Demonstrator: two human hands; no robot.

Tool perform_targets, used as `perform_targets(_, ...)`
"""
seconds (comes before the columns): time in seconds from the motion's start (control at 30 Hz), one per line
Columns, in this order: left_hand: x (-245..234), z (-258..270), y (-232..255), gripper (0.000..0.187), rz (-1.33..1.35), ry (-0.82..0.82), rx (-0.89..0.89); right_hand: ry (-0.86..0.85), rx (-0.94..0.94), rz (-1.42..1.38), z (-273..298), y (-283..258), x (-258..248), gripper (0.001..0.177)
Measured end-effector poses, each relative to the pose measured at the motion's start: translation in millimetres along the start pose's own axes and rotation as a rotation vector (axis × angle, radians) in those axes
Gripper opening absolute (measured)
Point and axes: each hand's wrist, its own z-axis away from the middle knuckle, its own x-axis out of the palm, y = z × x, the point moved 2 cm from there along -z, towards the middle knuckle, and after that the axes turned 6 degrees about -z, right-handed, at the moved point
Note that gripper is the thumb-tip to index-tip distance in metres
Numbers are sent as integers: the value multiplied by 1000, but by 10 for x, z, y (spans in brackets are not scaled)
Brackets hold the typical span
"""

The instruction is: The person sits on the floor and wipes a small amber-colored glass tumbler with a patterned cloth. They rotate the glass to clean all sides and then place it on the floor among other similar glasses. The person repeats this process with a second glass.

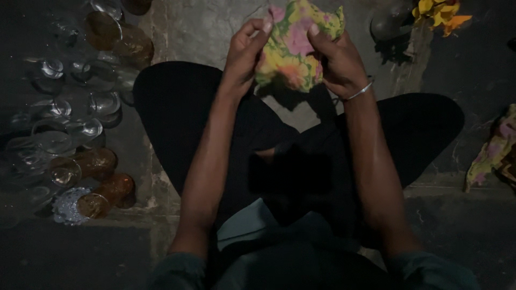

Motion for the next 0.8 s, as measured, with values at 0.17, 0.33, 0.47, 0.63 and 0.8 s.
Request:
perform_targets(0.17, -29, -18, 99, 27, -152, 83, 127, 106, -47, 193, 36, 40, -207, 29)
perform_targets(0.33, -165, -47, 278, 26, -84, 79, 234, 184, -13, 178, 55, -29, -274, 30)
perform_targets(0.47, -140, 20, 439, 26, -36, -23, 266, 122, -54, 209, 97, -162, -170, 37)
perform_targets(0.63, 9, 103, 536, 27, 5, -116, 270, -215, 42, -414, 122, -155, -26, 61)
perform_targets(0.8, -5, 40, 592, 29, -54, -167, 235, -341, 11, -465, -118, 127, 94, 68)
